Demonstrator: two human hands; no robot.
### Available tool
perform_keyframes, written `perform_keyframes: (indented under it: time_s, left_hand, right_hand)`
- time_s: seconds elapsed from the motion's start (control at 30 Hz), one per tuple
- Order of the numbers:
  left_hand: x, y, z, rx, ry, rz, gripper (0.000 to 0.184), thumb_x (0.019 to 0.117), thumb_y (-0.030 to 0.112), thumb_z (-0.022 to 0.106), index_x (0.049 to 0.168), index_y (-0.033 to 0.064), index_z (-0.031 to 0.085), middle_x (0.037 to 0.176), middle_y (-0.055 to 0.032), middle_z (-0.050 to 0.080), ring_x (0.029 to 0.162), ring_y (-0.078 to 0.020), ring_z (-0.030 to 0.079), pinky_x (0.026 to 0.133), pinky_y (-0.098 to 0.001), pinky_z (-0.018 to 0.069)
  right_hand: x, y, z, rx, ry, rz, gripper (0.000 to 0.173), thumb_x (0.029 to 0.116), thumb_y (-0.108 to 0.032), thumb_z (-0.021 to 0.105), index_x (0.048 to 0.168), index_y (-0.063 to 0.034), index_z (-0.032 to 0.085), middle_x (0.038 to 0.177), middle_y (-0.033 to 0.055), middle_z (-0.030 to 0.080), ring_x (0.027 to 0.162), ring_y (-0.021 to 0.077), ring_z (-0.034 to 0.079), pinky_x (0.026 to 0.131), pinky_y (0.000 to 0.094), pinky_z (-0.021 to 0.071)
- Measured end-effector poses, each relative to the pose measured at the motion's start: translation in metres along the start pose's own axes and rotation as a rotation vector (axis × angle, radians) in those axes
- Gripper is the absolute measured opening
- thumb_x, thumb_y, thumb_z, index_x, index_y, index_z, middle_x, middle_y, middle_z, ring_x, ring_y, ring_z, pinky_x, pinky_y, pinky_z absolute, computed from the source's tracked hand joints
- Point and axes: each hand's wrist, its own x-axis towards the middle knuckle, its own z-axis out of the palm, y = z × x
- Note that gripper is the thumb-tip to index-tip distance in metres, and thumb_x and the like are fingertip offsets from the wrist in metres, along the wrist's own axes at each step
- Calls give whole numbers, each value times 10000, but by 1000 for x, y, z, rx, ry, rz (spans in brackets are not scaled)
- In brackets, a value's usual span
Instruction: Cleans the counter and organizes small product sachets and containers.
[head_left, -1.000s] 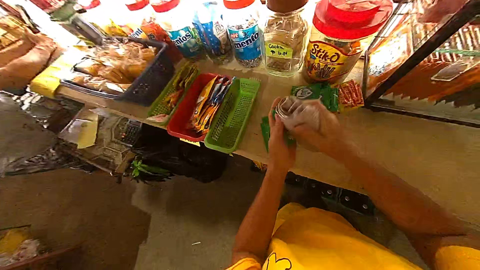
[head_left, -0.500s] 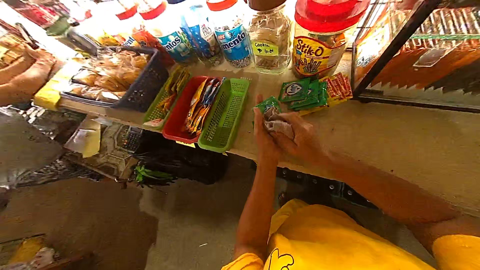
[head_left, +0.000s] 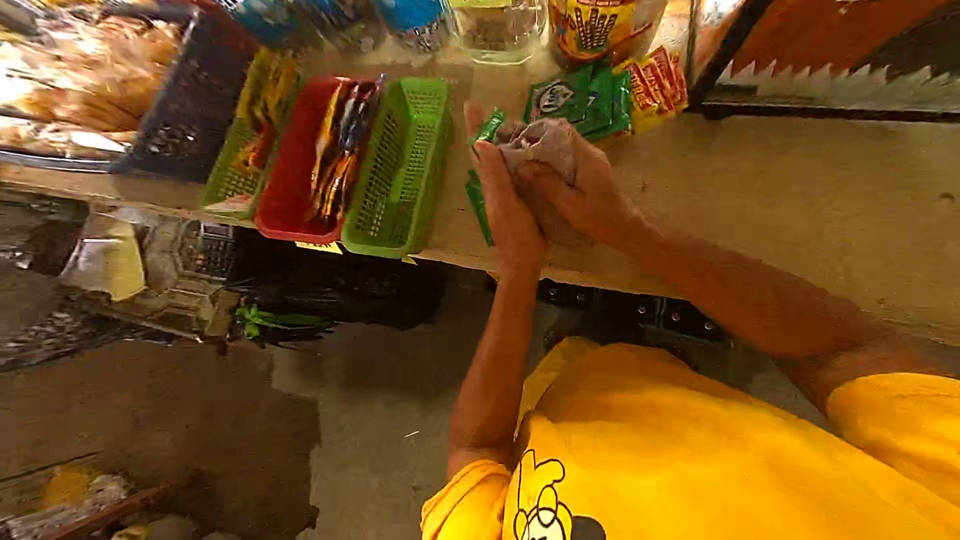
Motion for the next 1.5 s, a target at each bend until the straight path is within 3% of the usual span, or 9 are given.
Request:
perform_keyframes:
  time_s: [0.17, 0.27, 0.37, 0.67, 0.9, 1.0, 1.1, 1.27, 1.5]
  left_hand:
    - [-36, -2, 18, 24, -99, -151, 607, 1112, 357, 203, 1633, 68, 86, 1653, -100, 249, 1470, -104, 329, 1215, -320, 295]
    - [-19, -2, 2, -16, -30, -119, 595, 1108, 384, 210, 1599, 56, 147, 1517, -84, 439, 1353, -107, 480, 1148, -332, 415]
    - [-3, 4, -14, -83, -9, -45, 634, 1100, 456, 198, 1621, 109, 100, 1536, -34, 414, 1329, -80, 490, 1113, -291, 437]
    - [-33, 4, 2, -15, -101, -159, 602, 1101, 380, 243, 1640, 144, 115, 1666, -55, 235, 1476, -96, 318, 1210, -337, 299]
    - [1, 7, -9, -216, -4, -174, 586, 1093, 488, 240, 1602, 200, 203, 1408, 40, 536, 1197, -30, 572, 1010, -263, 503]
    - [-28, 7, 2, -73, -49, -272, 638, 1069, 583, 241, 1589, 213, 262, 1527, 44, 442, 1365, -52, 451, 1131, -332, 414]
    - [-28, 1, 6, -34, -139, -266, 668, 1077, 559, 227, 1648, 228, 120, 1665, 29, 247, 1475, -68, 311, 1201, -351, 315]
    - [2, 4, -6, -300, -33, -222, 530, 1089, 510, 292, 1566, 280, 283, 1350, 102, 592, 1148, 16, 607, 951, -222, 537]
    - [-15, 27, -17, 162, -207, -249, 584, 1109, 446, 196, 1605, 156, 302, 1582, -4, 425, 1343, -78, 498, 1110, -354, 442]
  right_hand:
    - [15, 4, -16, 57, 136, 164, 504, 1024, -229, 592, 1383, 107, 481, 1194, 131, 680, 1102, 62, 662, 1002, 249, 539]
    - [3, 10, -2, 85, 65, 31, 465, 1013, -173, 598, 1334, 148, 498, 1155, 155, 691, 1075, 65, 672, 983, 251, 548]
    - [-7, 4, 4, 106, -127, -7, 447, 1014, -183, 606, 1323, 125, 513, 1182, 153, 674, 1108, 65, 649, 1004, 249, 532]
    - [6, 9, -10, 94, 49, 88, 457, 1021, -195, 572, 1360, 95, 475, 1212, 109, 654, 1119, 40, 636, 1011, 234, 529]
    - [-4, 6, 1, -109, -99, -78, 394, 968, -175, 642, 1233, 108, 568, 1158, 221, 649, 1066, 199, 656, 953, 338, 550]
    - [4, 8, -7, -140, 73, -3, 412, 1000, -224, 624, 1242, 107, 577, 1192, 229, 644, 1104, 198, 648, 977, 333, 534]
    - [12, 7, -13, -201, 151, 93, 468, 1018, -288, 600, 1299, 86, 568, 1229, 229, 637, 1141, 222, 642, 999, 370, 526]
    - [-6, -7, 5, -175, -1, 4, 435, 984, -231, 653, 1294, 67, 589, 1214, 214, 643, 1071, 229, 670, 923, 377, 573]
    - [24, -1, -29, -111, 217, 231, 555, 987, -328, 650, 1353, 77, 554, 1256, 219, 651, 1147, 211, 652, 1017, 401, 525]
